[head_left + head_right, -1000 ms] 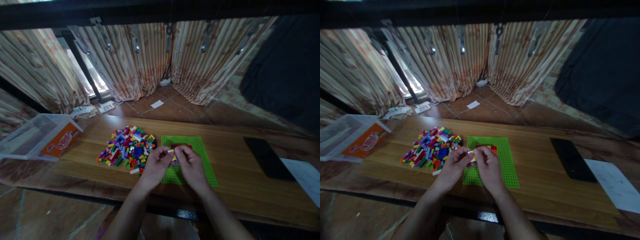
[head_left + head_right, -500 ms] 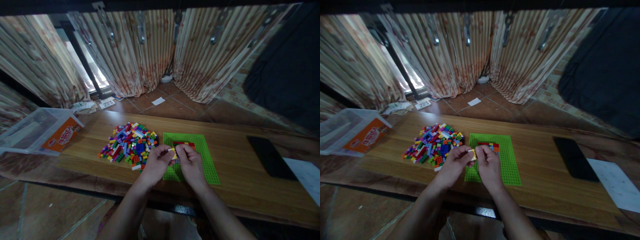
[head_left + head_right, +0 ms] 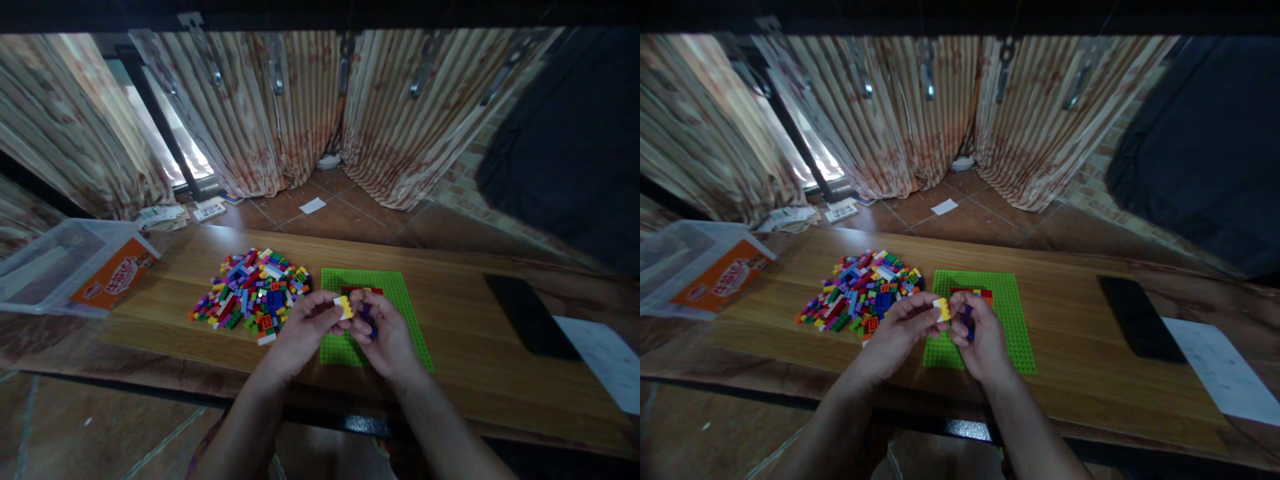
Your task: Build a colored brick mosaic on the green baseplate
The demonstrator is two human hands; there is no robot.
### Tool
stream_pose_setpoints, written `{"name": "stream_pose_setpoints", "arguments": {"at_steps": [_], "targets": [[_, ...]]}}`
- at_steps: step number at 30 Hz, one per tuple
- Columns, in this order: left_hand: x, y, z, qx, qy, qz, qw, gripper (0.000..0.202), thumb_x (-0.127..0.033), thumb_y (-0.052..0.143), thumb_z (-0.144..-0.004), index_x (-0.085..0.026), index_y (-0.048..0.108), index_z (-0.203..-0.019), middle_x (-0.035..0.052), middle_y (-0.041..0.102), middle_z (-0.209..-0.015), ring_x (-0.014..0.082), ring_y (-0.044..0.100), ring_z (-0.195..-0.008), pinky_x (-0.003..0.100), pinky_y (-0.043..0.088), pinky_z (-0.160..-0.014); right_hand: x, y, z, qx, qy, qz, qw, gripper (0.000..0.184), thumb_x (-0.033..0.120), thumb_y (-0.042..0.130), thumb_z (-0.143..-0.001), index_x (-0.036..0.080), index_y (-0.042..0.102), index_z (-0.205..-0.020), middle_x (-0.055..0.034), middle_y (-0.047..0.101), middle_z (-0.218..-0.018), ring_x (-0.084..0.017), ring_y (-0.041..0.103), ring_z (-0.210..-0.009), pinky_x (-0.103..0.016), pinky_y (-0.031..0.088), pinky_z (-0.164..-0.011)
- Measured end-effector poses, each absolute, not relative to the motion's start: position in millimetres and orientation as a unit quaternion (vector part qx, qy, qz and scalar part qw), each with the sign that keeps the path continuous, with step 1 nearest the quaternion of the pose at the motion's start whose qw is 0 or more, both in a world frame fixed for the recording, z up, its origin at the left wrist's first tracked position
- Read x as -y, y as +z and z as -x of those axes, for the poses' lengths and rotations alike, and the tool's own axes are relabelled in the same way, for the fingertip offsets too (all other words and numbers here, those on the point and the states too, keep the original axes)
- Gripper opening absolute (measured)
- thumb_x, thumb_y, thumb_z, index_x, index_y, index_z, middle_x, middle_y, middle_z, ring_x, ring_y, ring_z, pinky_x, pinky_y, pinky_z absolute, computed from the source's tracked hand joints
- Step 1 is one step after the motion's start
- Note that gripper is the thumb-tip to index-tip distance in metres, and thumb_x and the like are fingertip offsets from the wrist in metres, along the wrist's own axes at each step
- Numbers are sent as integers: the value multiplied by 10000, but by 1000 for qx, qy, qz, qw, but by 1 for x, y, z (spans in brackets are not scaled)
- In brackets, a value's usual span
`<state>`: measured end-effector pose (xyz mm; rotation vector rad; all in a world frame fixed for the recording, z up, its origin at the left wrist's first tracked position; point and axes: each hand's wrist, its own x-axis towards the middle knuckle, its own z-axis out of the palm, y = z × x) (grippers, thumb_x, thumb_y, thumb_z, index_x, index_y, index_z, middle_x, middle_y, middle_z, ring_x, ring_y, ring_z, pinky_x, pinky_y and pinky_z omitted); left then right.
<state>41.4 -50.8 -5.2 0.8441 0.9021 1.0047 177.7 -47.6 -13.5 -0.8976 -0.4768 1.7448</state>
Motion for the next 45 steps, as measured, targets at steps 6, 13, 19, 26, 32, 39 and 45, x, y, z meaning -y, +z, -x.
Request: {"name": "stream_pose_setpoints", "arguments": {"at_steps": [6, 13, 19, 26, 32, 39, 45], "targets": [[48, -5, -41, -434, 454, -420, 655, 291, -353, 750, -712, -121, 648, -854, 19, 646, -700, 112, 590, -615, 223, 456, -574, 50, -18, -170, 262, 681, 431, 531, 358, 512, 717, -708, 180, 582, -708, 84, 428, -529, -20, 233, -392, -164, 125, -347], [49, -9, -46, -458, 467, -398, 643, 222, -299, 741, -694, -128, 612, -755, -5, 620, -627, 99, 573, -566, 218, 450, -562, 52, -28, -164, 343, 599, 484, 538, 375, 513, 767, -658, 180, 595, -663, 97, 376, -450, -33, 226, -394, -190, 140, -368], [49, -5, -47, -454, 481, -340, 668, 328, -334, 808, -616, -120, 625, -785, -2, 623, -631, 99, 580, -549, 232, 475, -565, 53, -24, -162, 291, 640, 457, 544, 353, 481, 783, -651, 183, 594, -670, 97, 388, -465, -26, 220, -393, -178, 157, -365], [48, -5, -35, -444, 468, -327, 691, 331, -321, 800, -626, -130, 624, -832, 3, 632, -647, 109, 599, -598, 234, 484, -602, 53, -22, -161, 218, 715, 412, 522, 296, 386, 776, -657, 173, 573, -688, 61, 505, -560, -25, 298, -419, -148, 174, -353], [47, -5, -24, -461, 468, -408, 633, 172, -261, 703, -716, -132, 624, -797, -3, 611, -637, 89, 544, -566, 208, 428, -557, 53, -22, -159, 209, 747, 384, 500, 277, 423, 712, -716, 168, 614, -759, 25, 571, -647, -40, 354, -444, -153, 197, -350], [60, -9, -30, -472, 452, -549, 520, 109, -270, 628, -793, -183, 662, -850, 7, 607, -704, 125, 575, -575, 239, 438, -554, 52, -32, -142, 192, 743, 428, 476, 404, 562, 713, -699, 179, 583, -721, 60, 486, -535, -57, 388, -412, -163, 188, -326], [44, -11, 8, -558, 469, -575, 372, 139, -251, 571, -827, -191, 683, -882, 35, 671, -775, 158, 602, -689, 253, 448, -656, 52, -34, -135, 200, 758, 412, 465, 318, 453, 759, -700, 175, 607, -737, 46, 527, -606, -36, 355, -424, -141, 199, -323]]}}
